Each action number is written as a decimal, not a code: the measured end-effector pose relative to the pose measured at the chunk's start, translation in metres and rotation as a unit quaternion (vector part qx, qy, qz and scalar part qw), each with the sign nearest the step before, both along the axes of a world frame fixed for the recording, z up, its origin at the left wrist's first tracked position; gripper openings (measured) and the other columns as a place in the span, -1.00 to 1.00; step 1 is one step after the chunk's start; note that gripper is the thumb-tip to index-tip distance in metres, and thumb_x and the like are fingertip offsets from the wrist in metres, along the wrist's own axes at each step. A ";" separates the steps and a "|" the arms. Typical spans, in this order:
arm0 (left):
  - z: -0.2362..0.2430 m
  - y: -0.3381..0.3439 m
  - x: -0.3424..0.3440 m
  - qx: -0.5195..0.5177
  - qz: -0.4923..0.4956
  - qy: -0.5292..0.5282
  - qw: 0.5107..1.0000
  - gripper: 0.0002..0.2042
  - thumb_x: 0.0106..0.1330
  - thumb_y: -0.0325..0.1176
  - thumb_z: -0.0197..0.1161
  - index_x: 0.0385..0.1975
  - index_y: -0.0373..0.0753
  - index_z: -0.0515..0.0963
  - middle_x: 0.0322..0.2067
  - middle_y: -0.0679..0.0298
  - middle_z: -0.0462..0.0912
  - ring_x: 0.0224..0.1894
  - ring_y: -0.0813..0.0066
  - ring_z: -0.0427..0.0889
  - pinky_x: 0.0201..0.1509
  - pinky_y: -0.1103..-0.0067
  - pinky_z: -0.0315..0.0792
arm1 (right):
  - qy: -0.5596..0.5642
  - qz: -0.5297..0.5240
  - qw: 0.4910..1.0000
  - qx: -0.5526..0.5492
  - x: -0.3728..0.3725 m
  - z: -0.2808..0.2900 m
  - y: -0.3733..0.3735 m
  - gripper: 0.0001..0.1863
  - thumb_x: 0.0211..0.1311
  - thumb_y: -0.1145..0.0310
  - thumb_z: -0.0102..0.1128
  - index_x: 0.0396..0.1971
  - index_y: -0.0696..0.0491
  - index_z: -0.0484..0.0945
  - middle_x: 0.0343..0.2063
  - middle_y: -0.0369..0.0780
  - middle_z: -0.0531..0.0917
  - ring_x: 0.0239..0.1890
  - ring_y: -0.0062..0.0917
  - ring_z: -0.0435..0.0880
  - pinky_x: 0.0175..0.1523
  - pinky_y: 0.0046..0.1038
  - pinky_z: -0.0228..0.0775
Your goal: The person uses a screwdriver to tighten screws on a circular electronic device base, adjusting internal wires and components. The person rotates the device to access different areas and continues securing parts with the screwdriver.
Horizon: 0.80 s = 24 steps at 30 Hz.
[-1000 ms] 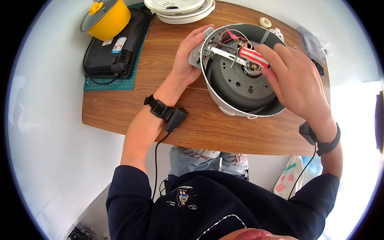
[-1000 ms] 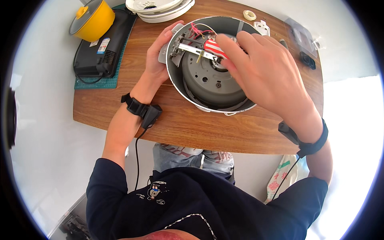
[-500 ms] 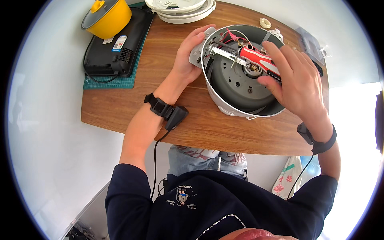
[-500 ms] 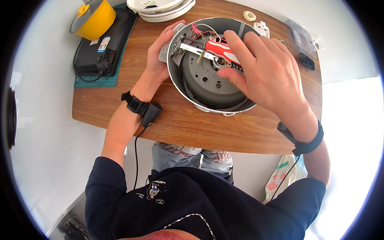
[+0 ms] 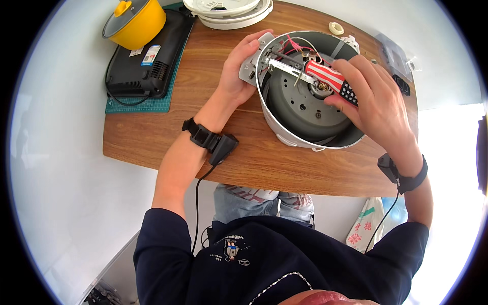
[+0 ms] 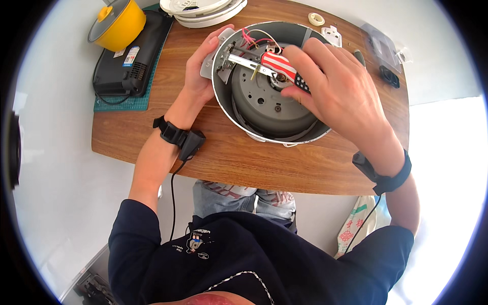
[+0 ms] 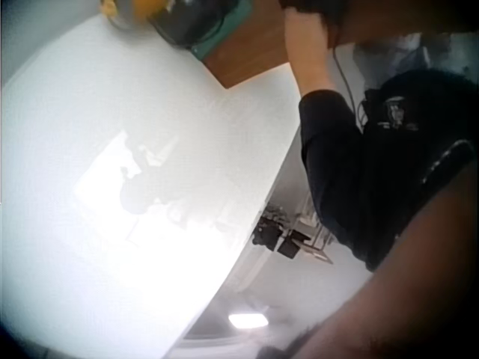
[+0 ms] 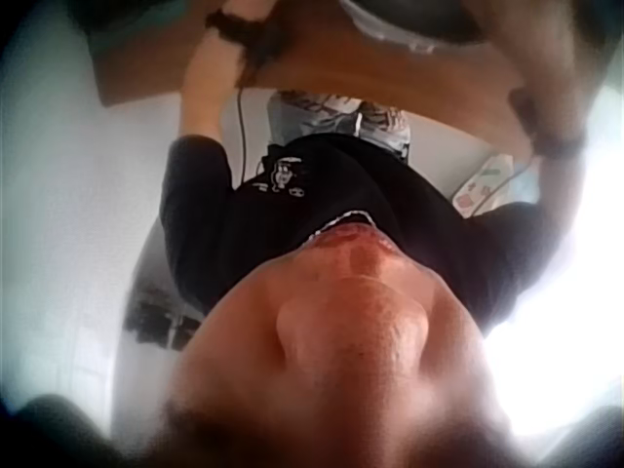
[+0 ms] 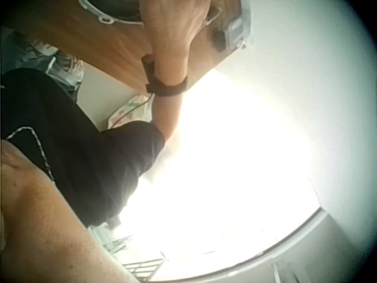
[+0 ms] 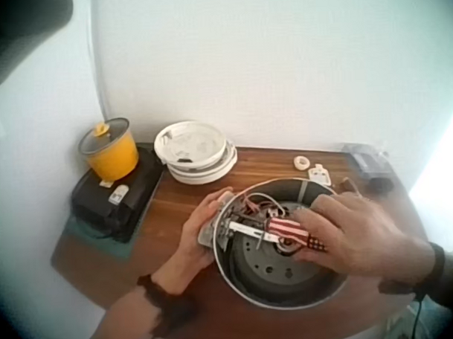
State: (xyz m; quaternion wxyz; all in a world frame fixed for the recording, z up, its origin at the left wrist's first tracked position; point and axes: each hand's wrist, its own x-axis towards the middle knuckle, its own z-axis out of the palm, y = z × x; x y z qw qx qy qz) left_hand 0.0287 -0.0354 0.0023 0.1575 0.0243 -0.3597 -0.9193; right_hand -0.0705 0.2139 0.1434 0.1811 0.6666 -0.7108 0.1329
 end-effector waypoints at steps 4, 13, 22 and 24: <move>0.001 0.000 0.001 -0.008 0.000 0.000 1.000 -0.52 0.55 -0.20 0.11 0.36 -0.30 0.34 0.24 0.05 0.54 0.26 0.22 0.58 0.38 0.28 0.50 | 0.033 -0.037 0.998 0.047 0.005 0.003 0.002 -0.56 0.09 0.28 0.44 0.00 -0.07 0.57 -0.36 -0.29 0.50 -0.37 -0.38 0.58 -0.27 -0.32 0.46; 0.011 0.005 0.003 -0.012 0.013 0.013 1.000 -0.59 0.51 -0.28 0.14 0.26 -0.35 0.44 0.20 0.03 0.60 0.18 0.32 0.64 0.27 0.41 0.56 | 0.069 0.053 0.996 -0.020 -0.004 -0.002 0.001 -0.63 0.05 0.37 0.43 -0.08 -0.06 0.60 -0.35 -0.30 0.45 -0.36 -0.46 0.56 -0.27 -0.39 0.43; 0.006 0.002 0.001 -0.014 0.013 0.022 1.000 -0.55 0.50 -0.29 0.16 0.30 -0.37 0.43 0.19 0.04 0.61 0.18 0.33 0.64 0.27 0.43 0.57 | 0.055 -0.062 0.996 0.022 0.008 -0.003 0.005 -0.56 0.11 0.27 0.48 0.00 -0.02 0.59 -0.43 -0.27 0.47 -0.43 -0.38 0.54 -0.29 -0.33 0.42; 0.006 0.002 0.001 -0.018 0.008 0.024 1.000 -0.54 0.50 -0.29 0.17 0.31 -0.37 0.43 0.19 0.05 0.62 0.17 0.34 0.65 0.26 0.44 0.58 | 0.033 -0.047 0.998 0.000 0.007 -0.005 0.005 -0.56 0.10 0.27 0.50 -0.01 -0.01 0.59 -0.44 -0.27 0.47 -0.43 -0.37 0.53 -0.29 -0.33 0.41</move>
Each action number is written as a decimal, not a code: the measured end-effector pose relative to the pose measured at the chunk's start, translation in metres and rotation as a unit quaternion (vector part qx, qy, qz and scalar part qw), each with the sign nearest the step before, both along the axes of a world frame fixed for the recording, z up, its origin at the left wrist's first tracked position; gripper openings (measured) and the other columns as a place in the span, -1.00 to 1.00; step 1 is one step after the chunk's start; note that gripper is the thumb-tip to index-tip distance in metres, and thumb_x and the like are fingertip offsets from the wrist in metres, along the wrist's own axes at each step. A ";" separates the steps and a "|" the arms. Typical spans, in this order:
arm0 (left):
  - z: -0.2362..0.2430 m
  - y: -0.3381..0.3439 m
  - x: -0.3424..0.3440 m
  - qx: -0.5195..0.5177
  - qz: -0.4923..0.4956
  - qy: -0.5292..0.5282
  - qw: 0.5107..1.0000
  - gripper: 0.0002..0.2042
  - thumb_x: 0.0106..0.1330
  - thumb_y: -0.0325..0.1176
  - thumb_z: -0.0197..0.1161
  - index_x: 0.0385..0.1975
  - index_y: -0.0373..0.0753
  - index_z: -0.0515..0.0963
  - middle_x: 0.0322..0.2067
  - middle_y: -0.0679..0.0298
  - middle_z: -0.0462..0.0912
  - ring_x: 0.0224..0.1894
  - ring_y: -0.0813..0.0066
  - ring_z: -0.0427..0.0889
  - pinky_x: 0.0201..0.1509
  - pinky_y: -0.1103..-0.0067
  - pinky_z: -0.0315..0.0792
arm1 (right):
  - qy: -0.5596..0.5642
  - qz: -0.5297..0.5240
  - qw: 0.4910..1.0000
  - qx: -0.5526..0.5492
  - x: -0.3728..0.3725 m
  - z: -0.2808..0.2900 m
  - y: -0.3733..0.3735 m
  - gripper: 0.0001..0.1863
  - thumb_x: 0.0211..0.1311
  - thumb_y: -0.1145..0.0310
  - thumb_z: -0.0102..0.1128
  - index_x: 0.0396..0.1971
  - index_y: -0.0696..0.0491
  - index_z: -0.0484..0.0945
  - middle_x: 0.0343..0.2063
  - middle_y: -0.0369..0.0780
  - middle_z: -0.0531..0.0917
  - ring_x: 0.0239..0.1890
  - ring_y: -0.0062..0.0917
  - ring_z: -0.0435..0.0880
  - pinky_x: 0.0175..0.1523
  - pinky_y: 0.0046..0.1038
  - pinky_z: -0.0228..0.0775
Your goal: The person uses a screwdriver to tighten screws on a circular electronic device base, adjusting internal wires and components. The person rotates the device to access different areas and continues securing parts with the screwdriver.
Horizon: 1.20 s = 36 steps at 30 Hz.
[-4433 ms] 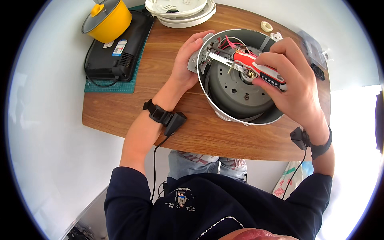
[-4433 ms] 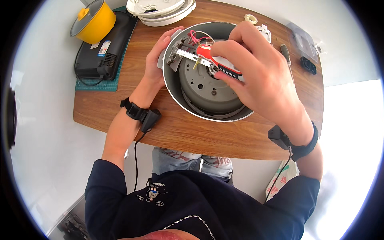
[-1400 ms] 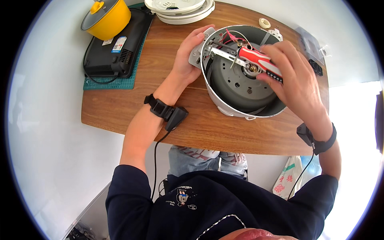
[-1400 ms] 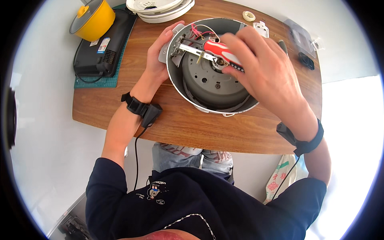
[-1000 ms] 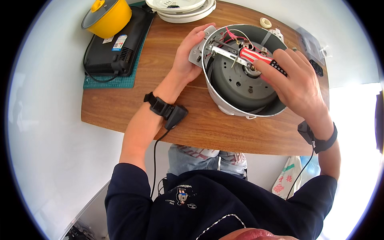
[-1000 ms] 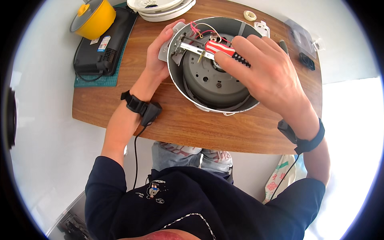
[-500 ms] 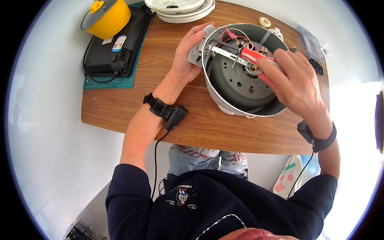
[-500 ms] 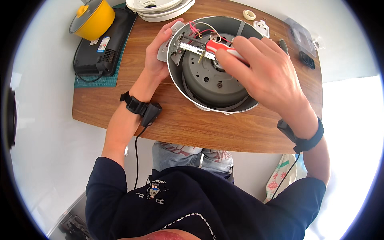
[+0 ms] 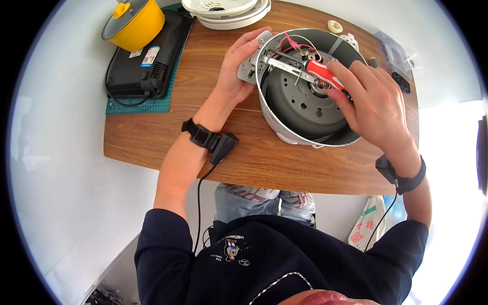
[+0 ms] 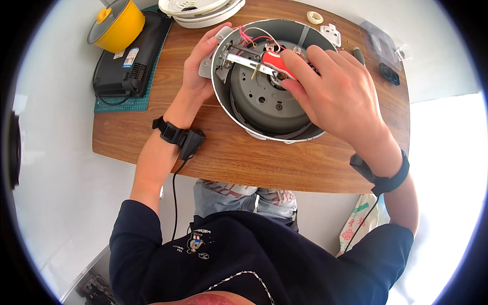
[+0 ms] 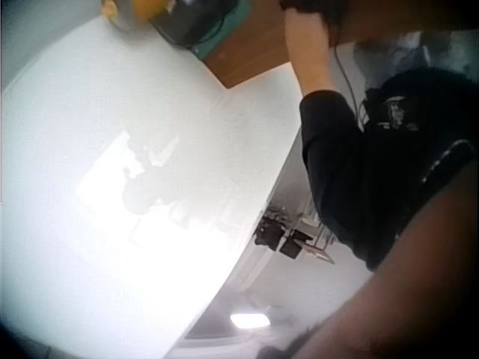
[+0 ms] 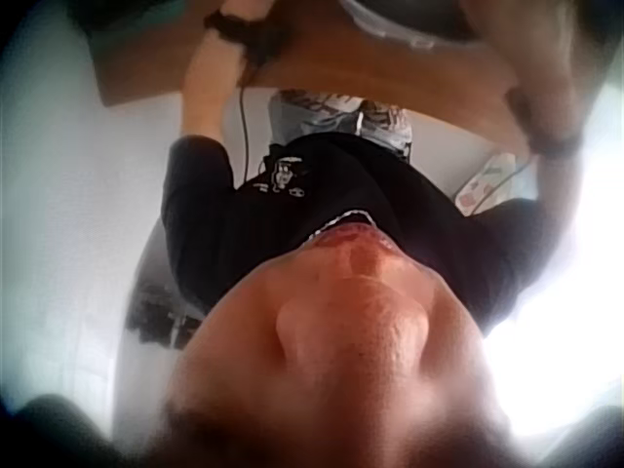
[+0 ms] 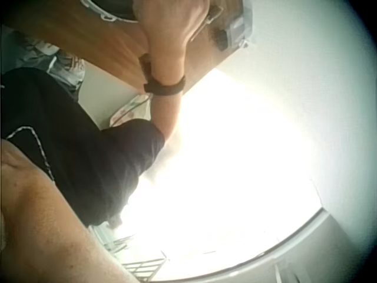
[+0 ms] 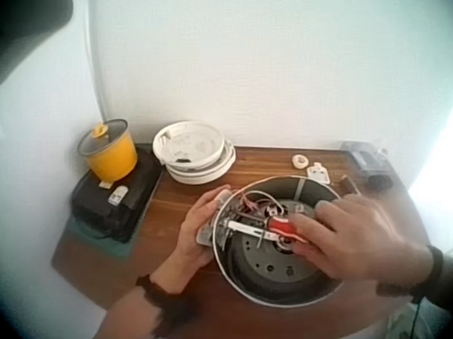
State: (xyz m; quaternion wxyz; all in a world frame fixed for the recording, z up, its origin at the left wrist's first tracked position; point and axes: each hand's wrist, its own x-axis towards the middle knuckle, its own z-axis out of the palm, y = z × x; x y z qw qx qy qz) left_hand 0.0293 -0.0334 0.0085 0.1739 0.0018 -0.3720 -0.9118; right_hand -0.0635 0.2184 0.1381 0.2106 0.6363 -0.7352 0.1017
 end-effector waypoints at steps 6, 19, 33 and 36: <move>0.005 -0.006 0.005 -0.106 0.004 -0.019 0.994 -0.52 0.56 -0.27 0.08 0.38 -0.38 0.34 0.27 0.04 0.54 0.25 0.28 0.61 0.33 0.34 0.55 | -0.082 0.011 0.995 -0.052 0.000 -0.005 0.001 -0.57 0.06 0.34 0.53 -0.06 0.00 0.59 -0.40 -0.26 0.47 -0.39 -0.33 0.54 -0.28 -0.31 0.39; 0.010 0.004 0.006 -0.190 0.060 -0.109 0.974 -0.62 0.66 -0.18 0.00 0.24 -0.28 0.54 -0.02 0.34 0.71 -0.05 0.67 0.66 0.00 0.67 0.55 | -0.155 -0.021 0.984 -0.087 0.008 -0.011 -0.003 -0.56 0.04 0.37 0.55 -0.06 0.03 0.59 -0.28 -0.24 0.48 -0.34 -0.30 0.56 -0.24 -0.27 0.47; -0.001 0.000 0.008 -0.169 0.053 -0.135 0.975 -0.64 0.66 -0.22 0.00 0.21 -0.34 0.53 -0.02 0.29 0.72 -0.07 0.60 0.71 -0.02 0.58 0.64 | -0.164 0.010 0.986 -0.031 0.007 0.003 -0.011 -0.67 0.17 0.44 0.43 -0.07 0.05 0.59 -0.29 -0.18 0.54 -0.25 -0.19 0.60 -0.13 -0.21 0.49; 0.005 0.004 0.006 -0.139 0.057 -0.162 0.975 -0.64 0.66 -0.23 0.00 0.21 -0.35 0.52 -0.02 0.26 0.71 -0.07 0.57 0.72 -0.02 0.56 0.67 | -0.130 0.030 0.991 -0.024 0.005 0.003 -0.009 -0.66 0.14 0.44 0.43 -0.07 0.04 0.60 -0.26 -0.19 0.54 -0.21 -0.22 0.60 -0.09 -0.23 0.48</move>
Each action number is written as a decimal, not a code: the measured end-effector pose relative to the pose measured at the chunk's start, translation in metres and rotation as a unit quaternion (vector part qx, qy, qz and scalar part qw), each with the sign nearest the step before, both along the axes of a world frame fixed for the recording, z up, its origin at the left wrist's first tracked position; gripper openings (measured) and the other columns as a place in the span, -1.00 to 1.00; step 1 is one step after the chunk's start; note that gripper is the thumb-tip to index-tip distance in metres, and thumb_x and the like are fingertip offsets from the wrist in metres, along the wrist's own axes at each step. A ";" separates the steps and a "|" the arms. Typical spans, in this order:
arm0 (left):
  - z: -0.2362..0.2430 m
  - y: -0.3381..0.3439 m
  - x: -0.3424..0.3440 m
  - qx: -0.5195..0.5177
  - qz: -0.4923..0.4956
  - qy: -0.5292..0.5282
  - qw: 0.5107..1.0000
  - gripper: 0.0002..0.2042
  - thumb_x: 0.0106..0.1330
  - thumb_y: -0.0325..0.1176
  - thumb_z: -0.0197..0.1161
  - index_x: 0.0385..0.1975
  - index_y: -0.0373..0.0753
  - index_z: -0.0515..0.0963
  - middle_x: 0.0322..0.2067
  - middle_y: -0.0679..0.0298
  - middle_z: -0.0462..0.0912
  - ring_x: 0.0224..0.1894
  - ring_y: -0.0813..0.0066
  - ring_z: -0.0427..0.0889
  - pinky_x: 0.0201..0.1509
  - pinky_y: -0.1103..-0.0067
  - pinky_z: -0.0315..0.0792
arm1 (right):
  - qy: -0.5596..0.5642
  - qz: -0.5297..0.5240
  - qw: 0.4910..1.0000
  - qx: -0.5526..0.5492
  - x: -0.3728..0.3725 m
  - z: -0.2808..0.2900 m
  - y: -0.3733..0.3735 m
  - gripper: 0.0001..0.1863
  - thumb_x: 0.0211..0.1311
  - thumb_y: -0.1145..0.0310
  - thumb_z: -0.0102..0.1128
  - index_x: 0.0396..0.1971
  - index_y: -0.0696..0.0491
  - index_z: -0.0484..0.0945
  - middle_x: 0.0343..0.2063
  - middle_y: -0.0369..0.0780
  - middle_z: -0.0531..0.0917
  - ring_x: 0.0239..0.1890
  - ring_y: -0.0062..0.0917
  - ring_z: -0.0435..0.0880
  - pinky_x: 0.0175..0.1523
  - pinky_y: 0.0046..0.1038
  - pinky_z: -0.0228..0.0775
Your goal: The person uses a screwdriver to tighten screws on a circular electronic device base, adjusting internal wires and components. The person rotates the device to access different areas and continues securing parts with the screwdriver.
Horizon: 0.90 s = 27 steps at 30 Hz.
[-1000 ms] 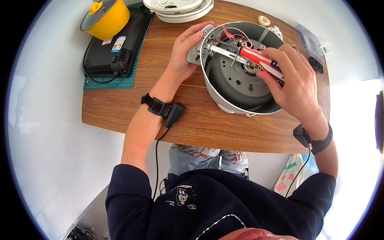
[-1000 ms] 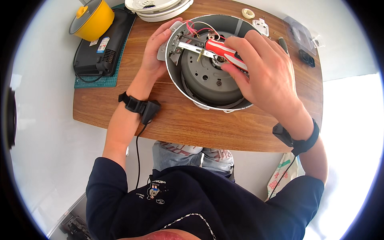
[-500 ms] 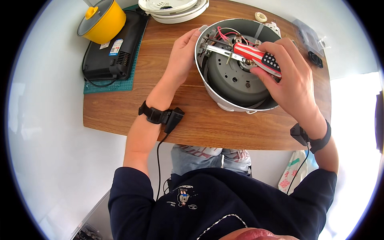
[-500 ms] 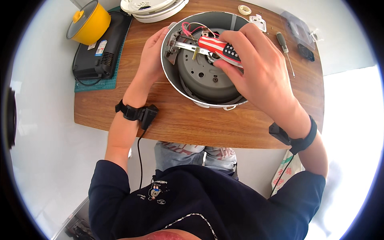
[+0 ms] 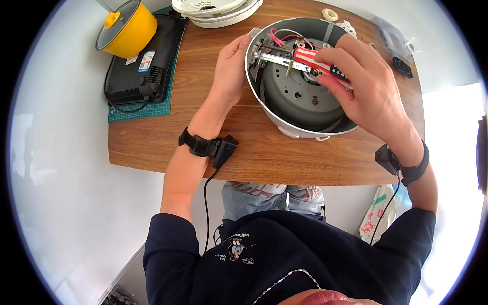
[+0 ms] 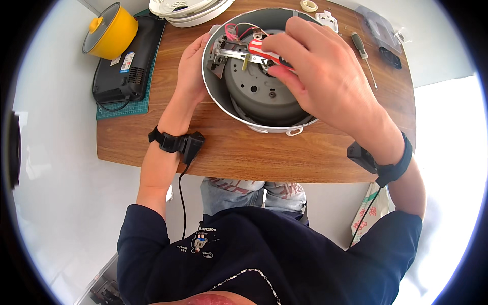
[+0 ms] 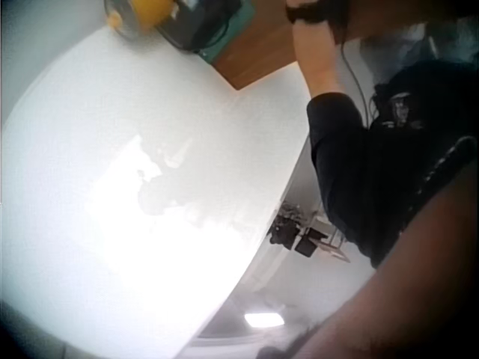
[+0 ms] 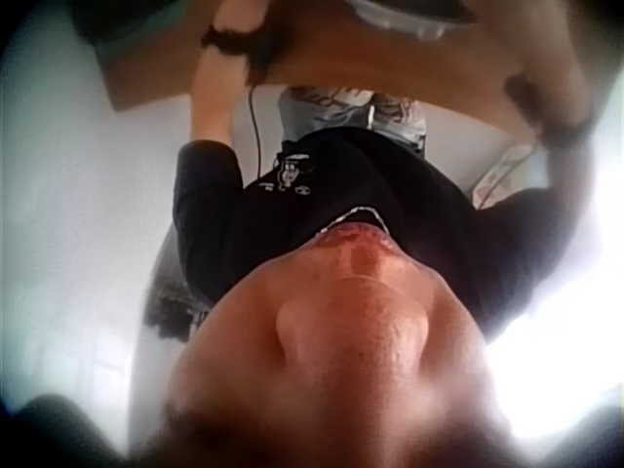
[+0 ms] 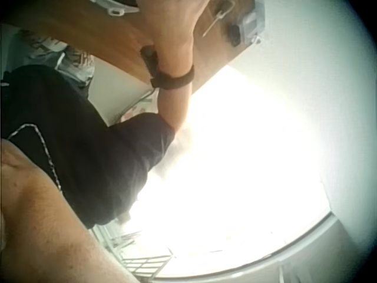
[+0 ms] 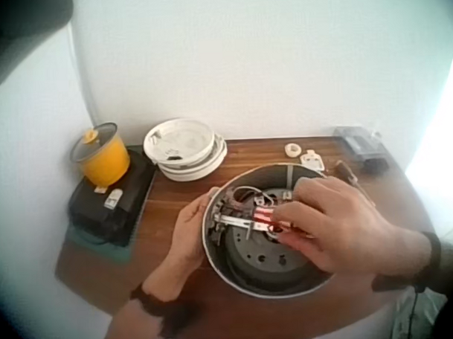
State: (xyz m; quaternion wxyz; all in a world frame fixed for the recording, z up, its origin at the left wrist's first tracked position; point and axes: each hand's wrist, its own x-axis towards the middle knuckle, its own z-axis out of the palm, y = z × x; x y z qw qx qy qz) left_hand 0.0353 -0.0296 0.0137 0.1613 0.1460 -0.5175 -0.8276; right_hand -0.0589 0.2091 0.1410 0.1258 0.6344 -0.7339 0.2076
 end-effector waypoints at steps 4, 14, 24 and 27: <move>-0.004 -0.003 0.002 -0.008 -0.007 0.023 1.000 -0.64 0.66 -0.24 -0.01 0.21 -0.36 0.52 -0.01 0.23 0.71 -0.08 0.53 0.73 -0.03 0.54 0.69 | 0.058 0.048 0.997 -0.008 0.000 0.002 -0.003 -0.65 0.09 0.45 0.44 -0.09 0.02 0.62 -0.27 -0.21 0.50 -0.25 -0.28 0.54 -0.12 -0.29 0.42; 0.006 -0.002 0.002 -0.066 -0.002 0.036 0.997 -0.62 0.66 -0.22 0.00 0.19 -0.41 0.52 -0.06 0.14 0.74 -0.12 0.47 0.76 -0.05 0.52 0.71 | 0.095 0.051 0.994 -0.022 0.002 0.002 0.001 -0.64 0.05 0.48 0.42 -0.09 0.00 0.64 -0.22 -0.24 0.53 -0.25 -0.35 0.54 -0.15 -0.36 0.41; 0.005 -0.005 0.003 -0.050 0.002 0.026 0.998 -0.61 0.65 -0.22 -0.02 0.17 -0.43 0.53 -0.06 0.10 0.75 -0.11 0.42 0.77 -0.06 0.49 0.71 | 0.065 -0.015 0.998 -0.018 0.004 -0.005 0.004 -0.55 0.07 0.43 0.45 0.02 0.04 0.59 -0.20 -0.24 0.54 -0.14 -0.35 0.56 -0.01 -0.29 0.46; 0.002 -0.005 0.000 -0.045 -0.001 0.041 0.998 -0.61 0.66 -0.21 -0.04 0.15 -0.42 0.53 -0.07 0.11 0.75 -0.12 0.42 0.77 -0.05 0.49 0.72 | 0.104 -0.046 0.993 0.023 0.006 -0.002 0.005 -0.54 0.09 0.34 0.46 0.02 0.03 0.57 -0.23 -0.26 0.52 -0.12 -0.39 0.56 0.02 -0.32 0.45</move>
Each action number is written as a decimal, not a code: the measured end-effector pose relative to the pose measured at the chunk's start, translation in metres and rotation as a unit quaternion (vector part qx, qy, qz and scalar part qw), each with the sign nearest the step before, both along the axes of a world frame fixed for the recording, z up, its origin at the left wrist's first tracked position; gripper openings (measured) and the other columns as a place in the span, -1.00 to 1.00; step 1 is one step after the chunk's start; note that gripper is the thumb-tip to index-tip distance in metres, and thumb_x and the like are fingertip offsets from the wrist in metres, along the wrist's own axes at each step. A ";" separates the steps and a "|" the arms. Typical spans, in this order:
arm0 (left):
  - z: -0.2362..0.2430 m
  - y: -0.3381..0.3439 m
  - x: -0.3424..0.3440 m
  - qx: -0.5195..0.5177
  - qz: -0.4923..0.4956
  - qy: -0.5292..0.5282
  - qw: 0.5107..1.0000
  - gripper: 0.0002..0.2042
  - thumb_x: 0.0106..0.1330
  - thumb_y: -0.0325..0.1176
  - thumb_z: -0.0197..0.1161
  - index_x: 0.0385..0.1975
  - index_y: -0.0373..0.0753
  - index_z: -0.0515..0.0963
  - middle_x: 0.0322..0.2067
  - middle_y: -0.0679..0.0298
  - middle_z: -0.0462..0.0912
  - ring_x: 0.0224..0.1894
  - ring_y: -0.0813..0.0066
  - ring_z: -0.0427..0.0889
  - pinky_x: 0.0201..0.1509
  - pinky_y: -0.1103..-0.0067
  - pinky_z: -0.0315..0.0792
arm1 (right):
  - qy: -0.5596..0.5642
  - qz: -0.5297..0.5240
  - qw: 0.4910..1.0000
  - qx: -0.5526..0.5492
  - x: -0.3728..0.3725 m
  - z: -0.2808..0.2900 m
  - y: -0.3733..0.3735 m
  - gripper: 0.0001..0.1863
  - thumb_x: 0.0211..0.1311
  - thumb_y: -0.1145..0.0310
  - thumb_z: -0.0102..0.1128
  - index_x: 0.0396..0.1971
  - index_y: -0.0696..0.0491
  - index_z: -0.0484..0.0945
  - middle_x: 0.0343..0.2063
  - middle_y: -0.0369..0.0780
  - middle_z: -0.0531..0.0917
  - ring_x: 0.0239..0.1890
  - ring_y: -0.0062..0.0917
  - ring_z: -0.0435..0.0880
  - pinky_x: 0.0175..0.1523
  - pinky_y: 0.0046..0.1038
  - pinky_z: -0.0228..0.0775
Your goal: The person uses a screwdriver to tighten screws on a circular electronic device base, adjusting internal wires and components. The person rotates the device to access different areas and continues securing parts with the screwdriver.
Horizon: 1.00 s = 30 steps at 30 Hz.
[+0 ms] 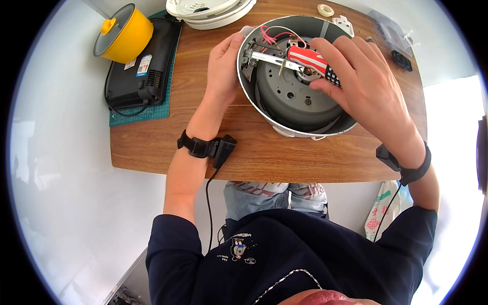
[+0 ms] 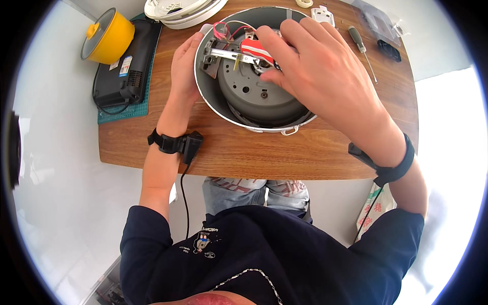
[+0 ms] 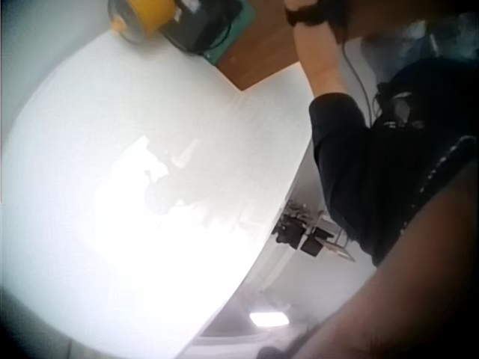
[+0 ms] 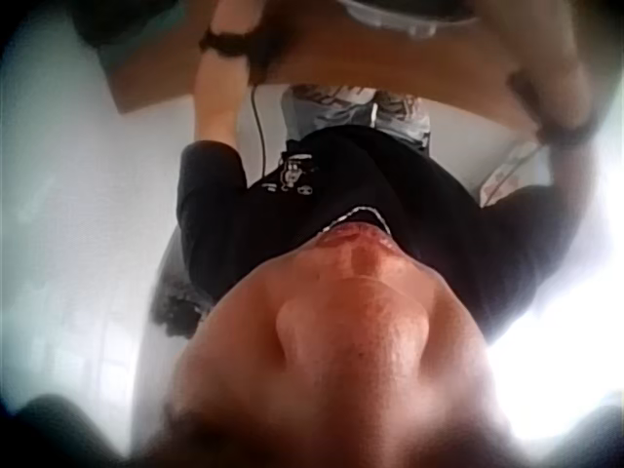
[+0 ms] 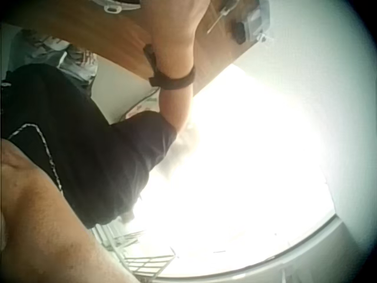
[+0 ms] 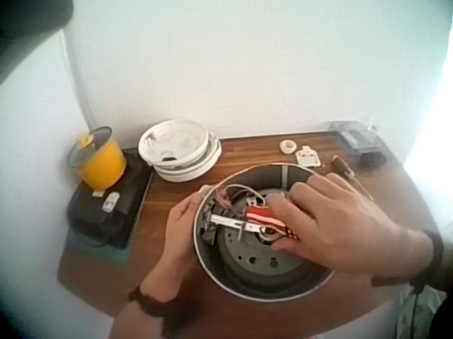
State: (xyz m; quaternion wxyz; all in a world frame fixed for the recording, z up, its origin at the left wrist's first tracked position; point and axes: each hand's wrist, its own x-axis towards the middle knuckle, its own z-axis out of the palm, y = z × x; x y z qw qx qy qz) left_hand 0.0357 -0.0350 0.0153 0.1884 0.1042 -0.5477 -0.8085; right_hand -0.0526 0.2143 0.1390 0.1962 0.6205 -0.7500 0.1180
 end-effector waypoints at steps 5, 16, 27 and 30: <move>0.002 0.005 0.001 0.029 0.005 0.016 0.999 -0.60 0.66 -0.18 -0.04 0.14 -0.42 0.54 -0.07 0.11 0.75 -0.12 0.41 0.77 -0.05 0.47 0.72 | 0.017 0.017 1.000 -0.001 -0.002 -0.001 -0.004 -0.52 0.06 0.31 0.48 0.01 0.03 0.57 -0.28 -0.27 0.52 -0.18 -0.39 0.54 -0.03 -0.32 0.42; 0.007 0.008 0.003 0.059 -0.030 0.011 0.998 -0.57 0.67 -0.15 -0.04 0.17 -0.42 0.56 -0.05 0.16 0.75 -0.08 0.48 0.74 -0.01 0.53 0.68 | 0.065 0.142 0.986 -0.065 -0.016 0.009 -0.007 -0.58 0.00 0.43 0.45 -0.06 0.02 0.65 -0.13 -0.25 0.64 -0.10 -0.36 0.63 -0.05 -0.34 0.45; 0.005 0.008 0.002 0.065 -0.044 0.020 0.997 -0.59 0.67 -0.17 -0.03 0.14 -0.42 0.57 -0.08 0.16 0.76 -0.12 0.49 0.75 -0.05 0.54 0.69 | 0.036 -0.037 0.998 0.047 0.015 0.019 -0.002 -0.48 0.13 0.38 0.47 0.12 0.06 0.55 -0.21 -0.24 0.60 -0.39 -0.37 0.59 -0.25 -0.42 0.50; 0.008 0.008 0.005 0.058 -0.029 0.004 0.998 -0.59 0.67 -0.17 -0.04 0.14 -0.41 0.58 -0.07 0.16 0.76 -0.12 0.49 0.75 -0.05 0.54 0.69 | -0.052 -0.003 0.998 0.031 0.014 0.014 0.001 -0.58 0.21 0.42 0.42 0.07 0.08 0.55 -0.24 -0.22 0.59 -0.38 -0.38 0.60 -0.26 -0.41 0.49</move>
